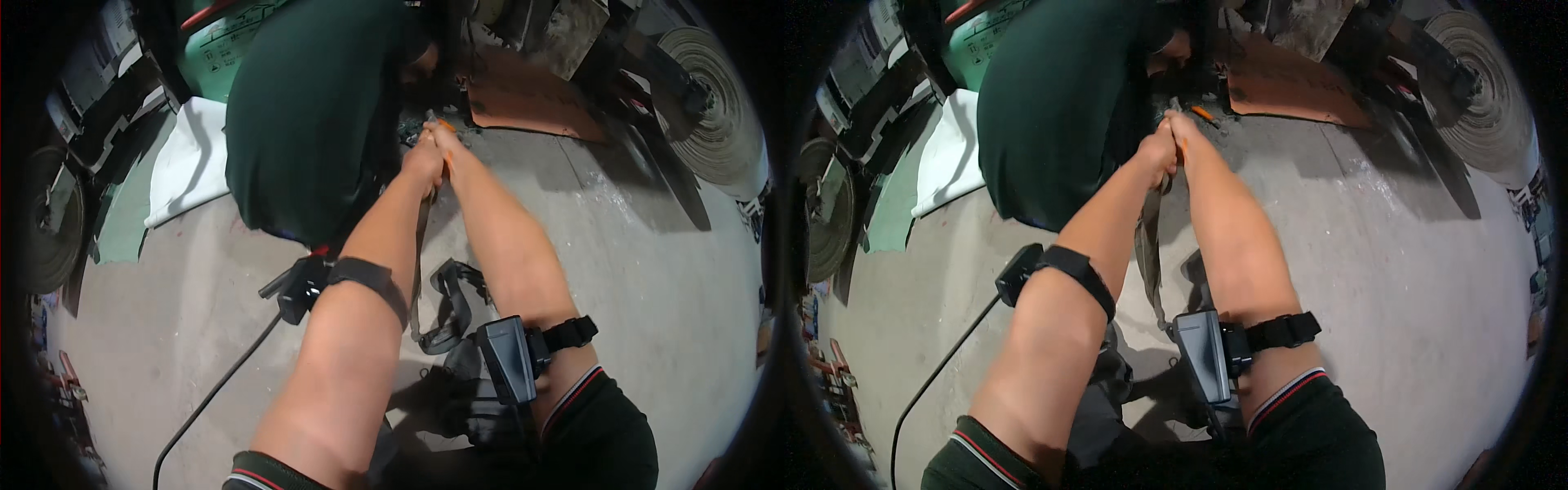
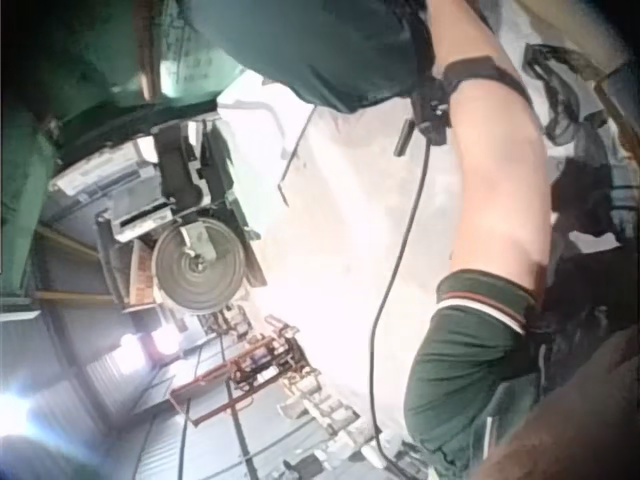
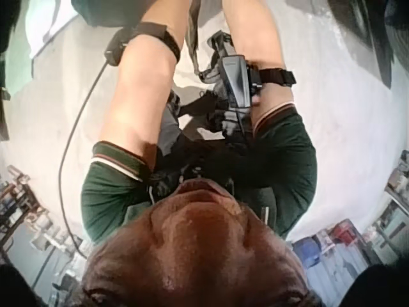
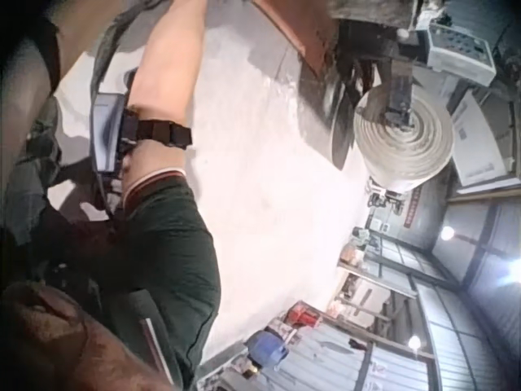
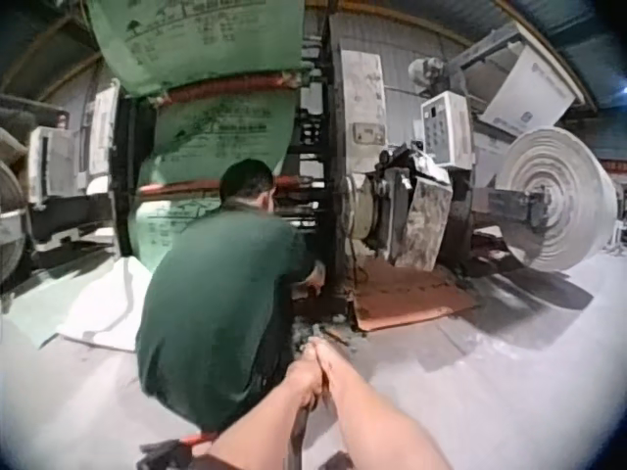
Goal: Assisting another worker in repairing or maintaining an industrial roll-to-roll machine by pulling on a heavy strap and maneuvering a pallet jack.
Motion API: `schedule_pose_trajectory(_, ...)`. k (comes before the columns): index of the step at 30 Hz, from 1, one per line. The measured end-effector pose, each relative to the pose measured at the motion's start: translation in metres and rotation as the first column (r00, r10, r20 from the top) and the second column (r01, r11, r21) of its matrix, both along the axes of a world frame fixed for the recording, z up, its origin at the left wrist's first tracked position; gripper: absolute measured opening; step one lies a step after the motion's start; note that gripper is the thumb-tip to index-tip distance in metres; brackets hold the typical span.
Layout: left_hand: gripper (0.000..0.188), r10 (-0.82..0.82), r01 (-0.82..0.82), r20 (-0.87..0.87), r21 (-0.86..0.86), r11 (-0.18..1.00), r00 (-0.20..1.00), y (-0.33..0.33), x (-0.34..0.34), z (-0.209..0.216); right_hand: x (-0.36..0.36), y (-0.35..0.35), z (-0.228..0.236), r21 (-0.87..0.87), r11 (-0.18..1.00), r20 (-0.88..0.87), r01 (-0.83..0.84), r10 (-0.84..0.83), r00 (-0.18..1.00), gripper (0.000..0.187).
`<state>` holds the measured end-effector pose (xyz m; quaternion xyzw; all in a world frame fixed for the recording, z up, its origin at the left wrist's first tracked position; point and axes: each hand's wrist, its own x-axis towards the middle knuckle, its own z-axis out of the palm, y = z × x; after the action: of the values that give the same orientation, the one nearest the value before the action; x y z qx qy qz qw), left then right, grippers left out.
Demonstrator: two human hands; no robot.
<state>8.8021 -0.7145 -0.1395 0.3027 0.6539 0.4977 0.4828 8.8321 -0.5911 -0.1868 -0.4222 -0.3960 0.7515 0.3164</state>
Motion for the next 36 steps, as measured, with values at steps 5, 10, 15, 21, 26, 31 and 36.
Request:
schedule_pose_trajectory(5, 0.075, 0.100, -0.133, -0.168, -0.198, 0.971, 0.981, -0.025, -0.039, 0.020, -0.039, -0.057, 0.021, -0.161, 0.978, -0.240, -0.131, 0.090, 0.967, 0.033)
schedule_pose_trajectory(10, 0.067, 0.043, -0.064, -0.110, -0.190, 0.980, 0.993, -0.020, -0.017, 0.010, -0.020, -0.036, 0.015, -0.212, 0.976, -0.200, -0.048, 0.005, 0.980, 0.030)
schedule_pose_trajectory(15, 0.059, 0.016, -0.016, 0.026, -0.028, 0.999, 1.000, -0.016, -0.039, 0.013, -0.034, -0.039, 0.031, -0.023, 0.999, 0.052, -0.035, 0.036, 0.998, 0.031)
schedule_pose_trajectory(21, 0.047, -0.033, 0.010, -0.314, -0.075, 0.997, 0.949, -0.009, -0.037, 0.003, -0.026, -0.040, 0.022, -0.055, 0.997, -0.107, -0.046, 0.040, 0.993, 0.030)
schedule_pose_trajectory(26, 0.059, 0.015, -0.027, -0.080, -0.154, 0.988, 0.997, -0.025, -0.036, 0.017, -0.036, -0.037, 0.012, -0.147, 0.989, -0.208, -0.024, -0.007, 0.978, 0.034)
schedule_pose_trajectory(31, 0.058, -0.002, 0.013, 0.103, -0.112, 0.994, 0.995, -0.027, -0.052, 0.020, -0.053, -0.031, 0.017, -0.091, 0.994, -0.017, 0.055, -0.057, 0.998, 0.034)
schedule_pose_trajectory(36, 0.050, -0.061, 0.062, 0.107, -0.004, 0.998, 0.992, -0.030, -0.032, 0.028, -0.037, -0.008, 0.003, -0.038, 0.998, -0.030, -0.054, 0.053, 0.998, 0.036)
